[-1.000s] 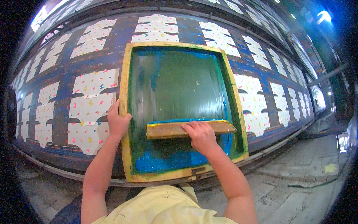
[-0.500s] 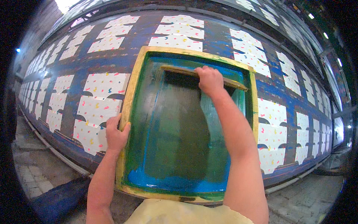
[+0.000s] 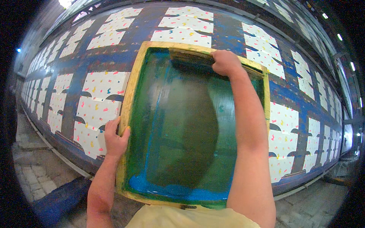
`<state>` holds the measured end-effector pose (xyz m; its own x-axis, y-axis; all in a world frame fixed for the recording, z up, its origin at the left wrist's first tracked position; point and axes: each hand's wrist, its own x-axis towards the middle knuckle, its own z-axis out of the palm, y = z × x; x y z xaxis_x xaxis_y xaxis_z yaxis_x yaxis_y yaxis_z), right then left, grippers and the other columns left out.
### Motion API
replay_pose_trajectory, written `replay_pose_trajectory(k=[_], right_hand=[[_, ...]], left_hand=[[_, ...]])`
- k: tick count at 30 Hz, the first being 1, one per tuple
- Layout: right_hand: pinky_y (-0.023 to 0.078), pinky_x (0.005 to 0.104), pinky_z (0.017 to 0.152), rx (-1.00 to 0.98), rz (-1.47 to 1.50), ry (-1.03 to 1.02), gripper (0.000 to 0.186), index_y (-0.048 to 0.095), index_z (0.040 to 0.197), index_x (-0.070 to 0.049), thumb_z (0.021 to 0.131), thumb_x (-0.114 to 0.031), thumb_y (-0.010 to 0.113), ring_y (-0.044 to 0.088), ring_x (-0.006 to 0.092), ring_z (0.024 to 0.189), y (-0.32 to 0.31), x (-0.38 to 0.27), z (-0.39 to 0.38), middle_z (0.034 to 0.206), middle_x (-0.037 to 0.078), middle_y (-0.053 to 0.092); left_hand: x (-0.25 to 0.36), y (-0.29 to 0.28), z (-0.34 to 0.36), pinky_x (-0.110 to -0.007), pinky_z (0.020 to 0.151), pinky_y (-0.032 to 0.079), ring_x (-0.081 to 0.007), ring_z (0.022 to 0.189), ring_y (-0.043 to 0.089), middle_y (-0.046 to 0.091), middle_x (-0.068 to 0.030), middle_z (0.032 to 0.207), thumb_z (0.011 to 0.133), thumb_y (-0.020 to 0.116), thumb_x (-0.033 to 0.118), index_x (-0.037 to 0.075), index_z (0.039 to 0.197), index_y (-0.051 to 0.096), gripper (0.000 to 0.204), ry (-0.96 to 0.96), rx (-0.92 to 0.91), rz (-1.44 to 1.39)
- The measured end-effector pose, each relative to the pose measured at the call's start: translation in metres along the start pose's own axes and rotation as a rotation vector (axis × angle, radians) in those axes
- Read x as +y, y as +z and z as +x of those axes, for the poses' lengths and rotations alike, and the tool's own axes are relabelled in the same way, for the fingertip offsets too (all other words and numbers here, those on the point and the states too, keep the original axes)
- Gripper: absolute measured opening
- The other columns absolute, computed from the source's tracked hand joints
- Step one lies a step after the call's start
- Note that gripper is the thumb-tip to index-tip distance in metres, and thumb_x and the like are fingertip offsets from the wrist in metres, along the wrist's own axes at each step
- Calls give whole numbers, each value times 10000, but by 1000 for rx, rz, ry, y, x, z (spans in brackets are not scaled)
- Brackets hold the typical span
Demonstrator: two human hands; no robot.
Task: The person performs screen printing by repeatedly pulling a squeegee across a screen frame filled with green ink to transfer ink onto white sheets arranged on a flat table. The person repositions the screen between passes and continues the process across multiple sheets.
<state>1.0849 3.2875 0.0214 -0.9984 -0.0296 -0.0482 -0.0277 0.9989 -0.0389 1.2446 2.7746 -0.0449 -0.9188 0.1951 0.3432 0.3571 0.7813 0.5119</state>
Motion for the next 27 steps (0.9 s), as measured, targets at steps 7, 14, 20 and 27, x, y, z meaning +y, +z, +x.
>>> replay_pose_trajectory(k=[7,14,20,27], right_hand=[[626,586,936,-76,78,-98,347,819,1152,-145,823,-119,711,772,455,1059,-5,-52,-99,1084,213,815],[632,563,874,-115,100,-108,302,817,1113,-154,823,-117,741,782,418,1017,-3,-141,-262,1049,161,806],[630,531,853,-93,197,-78,377,828,1146,-147,791,-46,750,775,383,989,13,-211,-395,1001,129,775],[606,500,903,30,150,-116,405,805,1208,-125,804,-106,789,753,355,1032,21,-268,-488,1074,108,764]], left_hand=[[-5,3,-3,-523,1018,537,-427,1120,668,726,-207,1165,844,877,109,-11,1335,712,532,0,12,-27],[-11,5,-3,-530,1056,544,-432,1200,669,737,-227,1224,895,854,200,-23,1354,722,527,9,10,-40],[-17,11,-3,-521,1088,556,-427,1259,662,731,-222,1269,920,833,270,-25,1400,715,575,39,31,-13],[-1,-4,-14,-537,1032,593,-432,1211,702,730,-216,1285,962,802,331,9,1394,692,549,-14,-60,152]])
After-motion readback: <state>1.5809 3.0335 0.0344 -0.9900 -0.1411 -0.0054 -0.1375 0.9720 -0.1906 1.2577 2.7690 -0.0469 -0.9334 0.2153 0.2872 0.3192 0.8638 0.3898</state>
